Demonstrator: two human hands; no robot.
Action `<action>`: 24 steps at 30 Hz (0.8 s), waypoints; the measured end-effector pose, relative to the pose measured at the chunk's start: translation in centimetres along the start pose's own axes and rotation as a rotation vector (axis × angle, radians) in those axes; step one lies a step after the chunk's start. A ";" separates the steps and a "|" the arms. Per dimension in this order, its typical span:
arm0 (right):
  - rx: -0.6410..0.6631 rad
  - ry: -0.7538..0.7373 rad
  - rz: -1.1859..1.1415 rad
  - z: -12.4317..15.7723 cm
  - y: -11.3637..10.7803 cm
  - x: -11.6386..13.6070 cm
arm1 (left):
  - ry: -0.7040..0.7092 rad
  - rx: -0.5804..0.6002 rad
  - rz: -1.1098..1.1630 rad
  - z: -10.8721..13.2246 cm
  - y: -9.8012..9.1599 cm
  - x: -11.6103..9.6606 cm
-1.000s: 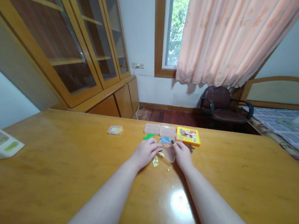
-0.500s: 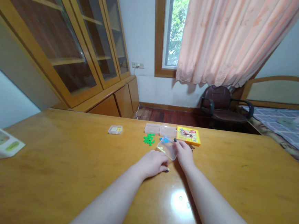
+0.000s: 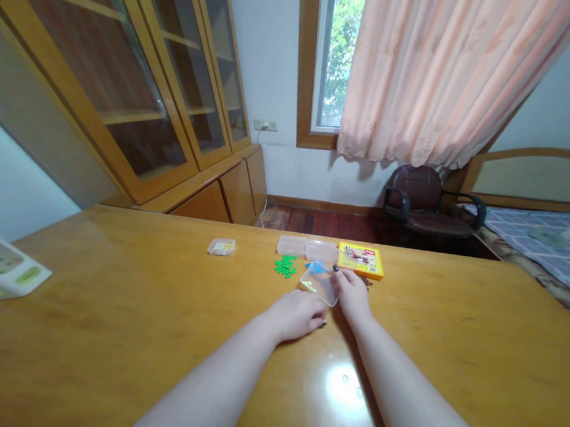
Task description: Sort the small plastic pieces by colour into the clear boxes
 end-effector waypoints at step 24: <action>0.034 0.027 -0.024 0.0 0.3 -0.3 | -0.313 -0.170 0.245 2.0 -0.8 8.4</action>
Point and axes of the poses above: each hand's wrist, its own z-axis away from the middle knuckle, its own y-axis out of the palm, x = y × z, the point moved 3 cm from there along -z, towards the middle knuckle, and after that the axes turned 3 degrees about y, right-handed, at the moved point
